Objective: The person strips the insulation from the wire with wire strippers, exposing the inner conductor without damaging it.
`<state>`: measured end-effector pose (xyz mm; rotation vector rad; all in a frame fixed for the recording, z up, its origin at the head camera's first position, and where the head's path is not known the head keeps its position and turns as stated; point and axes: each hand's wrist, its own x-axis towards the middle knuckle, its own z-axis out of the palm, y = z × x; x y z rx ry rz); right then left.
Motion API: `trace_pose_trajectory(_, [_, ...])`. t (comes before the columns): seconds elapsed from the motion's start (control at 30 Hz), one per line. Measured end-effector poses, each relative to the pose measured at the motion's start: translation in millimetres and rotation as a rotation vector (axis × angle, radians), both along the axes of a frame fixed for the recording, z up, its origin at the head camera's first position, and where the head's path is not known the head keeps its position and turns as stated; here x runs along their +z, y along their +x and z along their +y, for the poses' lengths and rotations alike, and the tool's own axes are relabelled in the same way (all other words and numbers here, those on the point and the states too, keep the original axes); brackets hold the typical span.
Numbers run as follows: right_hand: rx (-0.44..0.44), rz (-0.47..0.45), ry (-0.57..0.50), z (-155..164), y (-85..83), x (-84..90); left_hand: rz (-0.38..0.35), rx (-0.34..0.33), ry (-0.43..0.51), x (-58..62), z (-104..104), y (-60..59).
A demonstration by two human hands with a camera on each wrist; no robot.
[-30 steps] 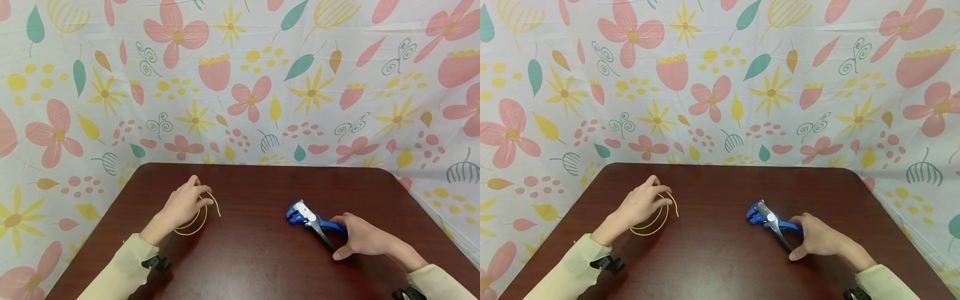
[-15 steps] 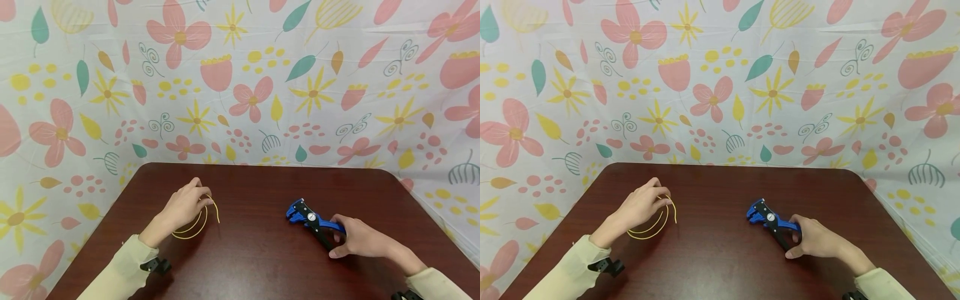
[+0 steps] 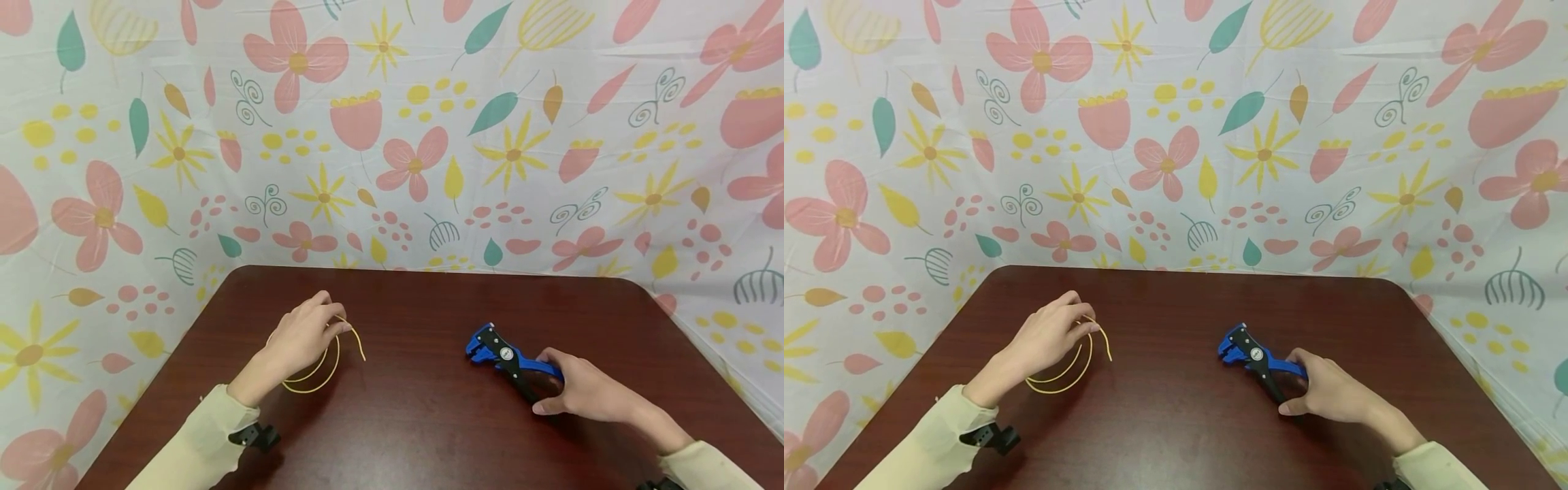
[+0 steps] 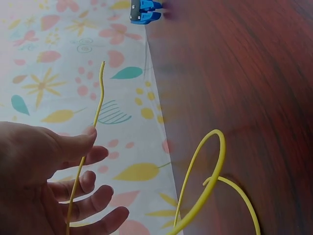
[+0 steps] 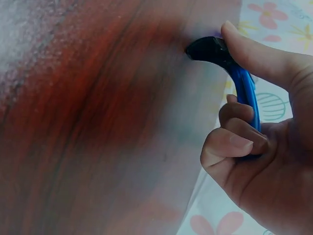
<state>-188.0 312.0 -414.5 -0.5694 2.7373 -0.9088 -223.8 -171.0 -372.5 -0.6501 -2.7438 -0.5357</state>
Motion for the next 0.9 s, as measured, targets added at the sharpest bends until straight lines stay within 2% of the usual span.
trace_pose_trajectory(0.23, [-0.048,0.008,-0.031,-3.1,0.5,-2.4,-0.002,0.007,0.04,0.1,2.6,0.9])
trace_pose_trajectory(0.53, [-0.162,-0.004,-0.027,-11.1,3.1,-2.4,0.01,0.018,0.042,0.8,5.3,4.2])
trace_pose_trajectory(0.9, [-0.17,-0.125,-0.209,-26.6,7.5,-0.4,0.009,0.03,0.075,1.3,9.9,6.4])
